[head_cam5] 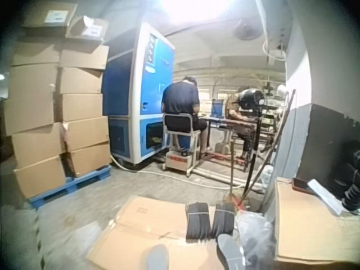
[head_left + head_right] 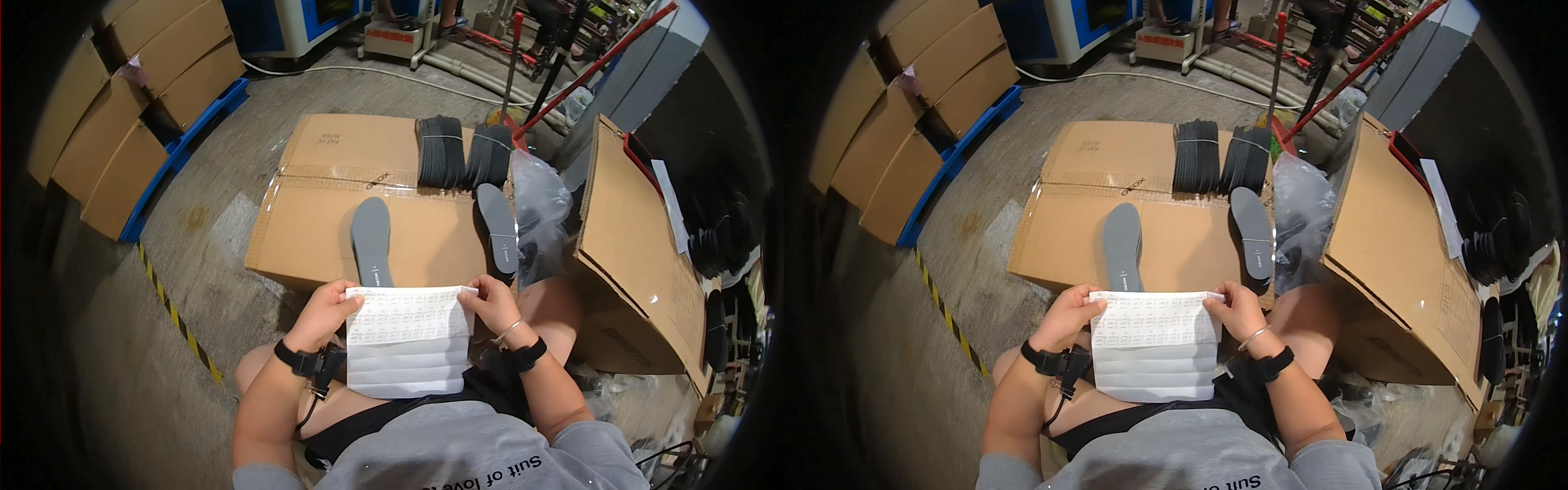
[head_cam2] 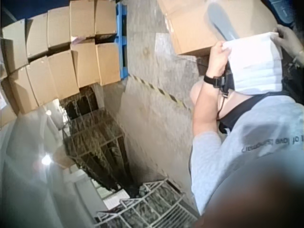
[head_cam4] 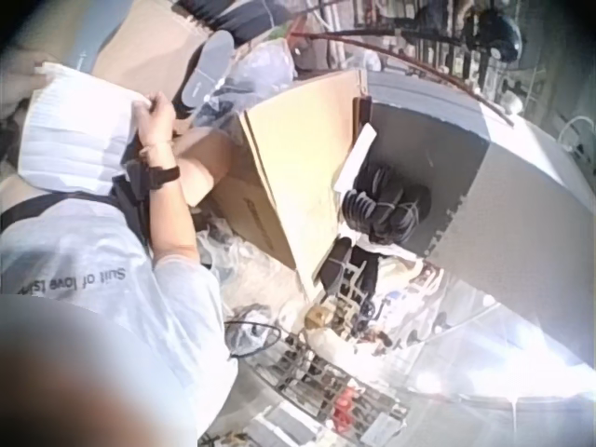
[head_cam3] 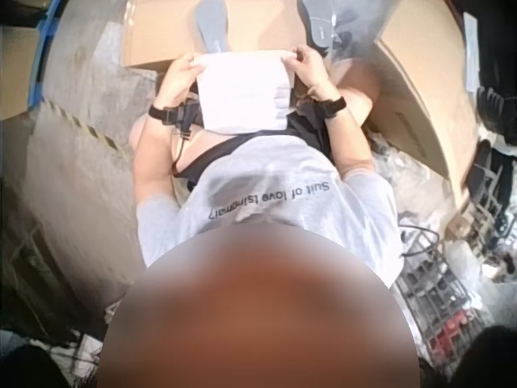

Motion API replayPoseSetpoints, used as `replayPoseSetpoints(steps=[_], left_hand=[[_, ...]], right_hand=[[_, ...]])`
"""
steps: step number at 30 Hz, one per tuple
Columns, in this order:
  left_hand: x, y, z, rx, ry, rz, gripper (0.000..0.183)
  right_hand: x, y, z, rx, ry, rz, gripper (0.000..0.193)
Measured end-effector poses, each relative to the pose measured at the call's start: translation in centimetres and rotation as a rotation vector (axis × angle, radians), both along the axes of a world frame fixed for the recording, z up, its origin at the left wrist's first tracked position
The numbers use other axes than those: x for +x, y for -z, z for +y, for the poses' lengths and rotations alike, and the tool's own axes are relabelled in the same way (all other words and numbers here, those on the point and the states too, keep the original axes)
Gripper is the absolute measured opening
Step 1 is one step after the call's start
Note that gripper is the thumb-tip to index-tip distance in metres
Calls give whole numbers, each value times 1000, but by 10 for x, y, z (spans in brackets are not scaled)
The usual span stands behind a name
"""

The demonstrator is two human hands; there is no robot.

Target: Sort and pair shoe insoles according to a production manifest in a factory environment.

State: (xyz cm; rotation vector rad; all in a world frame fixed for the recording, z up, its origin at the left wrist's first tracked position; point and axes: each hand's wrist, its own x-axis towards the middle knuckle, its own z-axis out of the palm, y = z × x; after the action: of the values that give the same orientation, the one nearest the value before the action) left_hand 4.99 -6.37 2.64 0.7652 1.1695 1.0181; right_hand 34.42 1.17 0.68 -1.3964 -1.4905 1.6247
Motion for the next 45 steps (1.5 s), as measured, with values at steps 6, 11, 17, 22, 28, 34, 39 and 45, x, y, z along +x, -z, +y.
replayPoseSetpoints(steps=[6, 11, 17, 22, 28, 34, 39, 45], left_hand=[[3, 1, 4, -33, 2, -14, 18], [7, -6, 6, 38, 110, 92, 16], [8, -4, 4, 159, 129, 290, 15], [-5, -3, 2, 180, 55, 290, 14], [-11, -12, 5, 43, -14, 130, 12], [-16, 1, 6, 33, -18, 130, 9], [-12, 19, 3, -77, 23, 13, 5], [6, 19, 8, -193, 35, -86, 13]], right_hand=[[-35, -22, 6, 809, -284, -325, 43], [-74, -35, 7, 826, -502, -247, 32], [-82, -32, 11, 655, -546, -300, 17], [-56, -22, 13, 416, -426, -187, 14], [-33, -8, 12, 511, -397, -232, 17], [-14, 5, 16, 278, -276, -242, 17], [0, 16, 19, 163, -281, -288, 17], [-30, -10, 4, 703, -277, -487, 22]])
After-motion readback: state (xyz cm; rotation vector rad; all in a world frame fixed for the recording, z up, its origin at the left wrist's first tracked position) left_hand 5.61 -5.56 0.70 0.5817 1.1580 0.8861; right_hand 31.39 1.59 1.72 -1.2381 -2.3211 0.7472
